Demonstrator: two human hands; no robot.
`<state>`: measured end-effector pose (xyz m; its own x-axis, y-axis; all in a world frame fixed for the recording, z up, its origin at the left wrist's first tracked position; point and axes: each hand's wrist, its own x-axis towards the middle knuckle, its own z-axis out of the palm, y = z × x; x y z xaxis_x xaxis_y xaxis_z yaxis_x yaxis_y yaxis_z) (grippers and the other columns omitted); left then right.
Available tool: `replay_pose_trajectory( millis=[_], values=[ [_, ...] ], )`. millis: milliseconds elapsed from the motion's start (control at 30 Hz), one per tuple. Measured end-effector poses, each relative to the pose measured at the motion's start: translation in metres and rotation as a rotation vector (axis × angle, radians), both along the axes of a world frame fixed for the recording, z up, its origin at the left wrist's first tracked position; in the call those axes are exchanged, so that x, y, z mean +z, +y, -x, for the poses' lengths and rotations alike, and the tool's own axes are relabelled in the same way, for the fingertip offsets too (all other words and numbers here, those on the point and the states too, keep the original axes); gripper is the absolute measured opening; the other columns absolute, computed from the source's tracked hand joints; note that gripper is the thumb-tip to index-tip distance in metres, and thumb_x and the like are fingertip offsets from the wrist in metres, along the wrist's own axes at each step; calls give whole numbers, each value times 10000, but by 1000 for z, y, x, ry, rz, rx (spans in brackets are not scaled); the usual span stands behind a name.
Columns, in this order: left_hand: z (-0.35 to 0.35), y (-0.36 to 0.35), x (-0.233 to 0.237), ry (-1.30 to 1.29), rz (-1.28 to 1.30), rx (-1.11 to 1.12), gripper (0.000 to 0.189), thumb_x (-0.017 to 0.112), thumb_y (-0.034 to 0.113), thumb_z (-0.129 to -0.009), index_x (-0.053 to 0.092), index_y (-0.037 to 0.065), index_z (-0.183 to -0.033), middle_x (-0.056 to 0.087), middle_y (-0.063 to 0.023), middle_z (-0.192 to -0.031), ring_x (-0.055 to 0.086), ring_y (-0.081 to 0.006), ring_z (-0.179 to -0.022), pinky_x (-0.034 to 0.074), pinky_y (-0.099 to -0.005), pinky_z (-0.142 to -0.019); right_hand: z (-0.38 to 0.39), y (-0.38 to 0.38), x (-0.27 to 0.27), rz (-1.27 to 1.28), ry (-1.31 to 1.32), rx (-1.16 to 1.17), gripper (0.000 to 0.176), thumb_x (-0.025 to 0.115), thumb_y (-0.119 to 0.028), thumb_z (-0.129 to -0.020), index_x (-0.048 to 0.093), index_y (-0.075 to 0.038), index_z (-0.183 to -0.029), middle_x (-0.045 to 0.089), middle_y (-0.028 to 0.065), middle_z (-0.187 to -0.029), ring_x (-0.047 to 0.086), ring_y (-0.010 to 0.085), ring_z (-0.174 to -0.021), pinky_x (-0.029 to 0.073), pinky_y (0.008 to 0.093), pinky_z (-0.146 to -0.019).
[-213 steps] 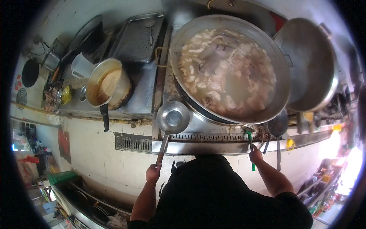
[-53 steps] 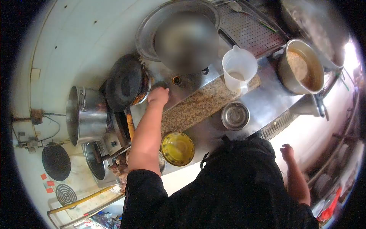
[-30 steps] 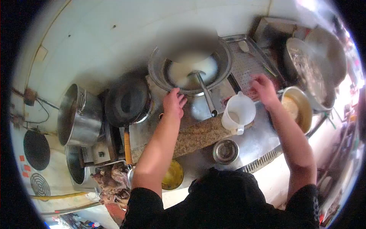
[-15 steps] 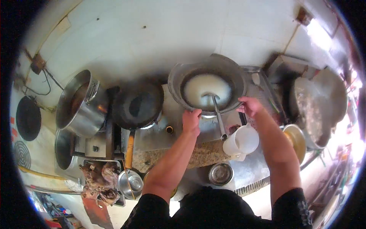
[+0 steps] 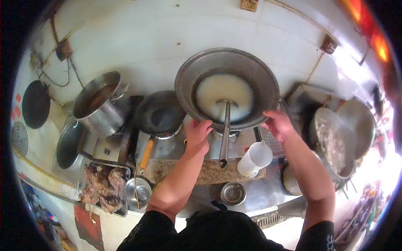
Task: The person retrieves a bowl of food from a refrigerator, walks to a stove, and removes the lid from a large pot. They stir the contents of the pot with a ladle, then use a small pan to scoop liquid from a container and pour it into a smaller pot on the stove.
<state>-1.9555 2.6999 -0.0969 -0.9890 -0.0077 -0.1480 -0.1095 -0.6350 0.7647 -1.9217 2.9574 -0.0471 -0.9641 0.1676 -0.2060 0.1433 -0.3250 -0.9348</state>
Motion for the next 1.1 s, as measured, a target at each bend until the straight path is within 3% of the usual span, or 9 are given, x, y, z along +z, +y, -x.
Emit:
replay_pose_trajectory(
  millis=[100, 133, 233, 400, 500, 533, 600, 800, 1100],
  values=[
    [-32, -35, 16, 66, 15, 21, 243, 634, 55, -680, 515, 130, -877, 542, 9, -772, 525, -145, -742, 437, -359, -683, -37, -30, 32, -16, 94, 48, 217, 583, -65, -781, 509, -23, -980, 570, 64, -918, 571, 167, -772, 514, 281, -632],
    [-53, -45, 33, 46, 1, 84, 113, 590, 32, -717, 533, 95, -792, 559, 11, -734, 524, -91, -671, 399, -245, -599, -50, -39, 38, -28, 74, 56, 211, 591, -65, -777, 512, -18, -967, 572, 66, -907, 571, 167, -773, 512, 288, -642],
    [-119, -84, 56, 120, -16, 124, 101, 581, 34, -726, 537, 98, -790, 562, 27, -726, 519, -66, -652, 386, -214, -571, -92, -75, 48, -37, 89, 149, 196, 622, -76, -757, 522, -14, -914, 579, 66, -878, 570, 168, -772, 502, 315, -674],
    [-254, -138, 33, 115, 154, 397, 109, 586, 1, -683, 531, 78, -736, 525, 15, -666, 495, -72, -614, 382, -235, -518, -172, -125, 27, -111, 91, 250, 211, 653, -92, -710, 546, -46, -886, 586, 70, -854, 572, 193, -784, 479, 340, -639],
    [-360, -158, 12, 29, 206, 576, 98, 608, 31, -702, 565, 37, -790, 561, -30, -719, 521, -128, -679, 424, -272, -598, -218, -160, -9, -126, 93, 422, 190, 641, -107, -700, 557, -49, -860, 579, 79, -857, 572, 214, -796, 474, 335, -624],
    [-403, -162, 12, -115, 412, 656, 106, 604, 36, -701, 566, 26, -800, 565, -30, -735, 513, -123, -691, 422, -269, -612, -237, -176, -16, -91, 92, 547, 190, 623, -103, -709, 552, -38, -872, 574, 90, -872, 572, 224, -798, 479, 342, -635],
    [-465, -167, -30, -51, 307, 853, 104, 593, 34, -702, 566, -1, -796, 569, -23, -729, 498, -103, -678, 406, -243, -610, -272, -207, -44, -26, 62, 800, 190, 605, -99, -718, 547, -27, -884, 569, 101, -887, 572, 234, -800, 484, 349, -646],
    [-717, -159, -41, -169, 207, 1220, 153, 566, 18, -709, 590, -11, -857, 590, -27, -765, 523, -107, -713, 430, -247, -671, -430, -301, -101, 112, -86, 1283, 334, 555, -74, -743, 483, 37, -1050, 514, 122, -1030, 536, 257, -900, 464, 406, -761],
    [-989, -92, -73, -267, 68, 1754, 198, 583, 47, -725, 581, 29, -922, 601, -18, -827, 526, -92, -745, 420, -248, -699, -677, -396, -125, -31, -189, 1851, 176, 576, -53, -750, 513, -32, -913, 559, 50, -859, 552, 174, -760, 460, 308, -640]
  ],
)
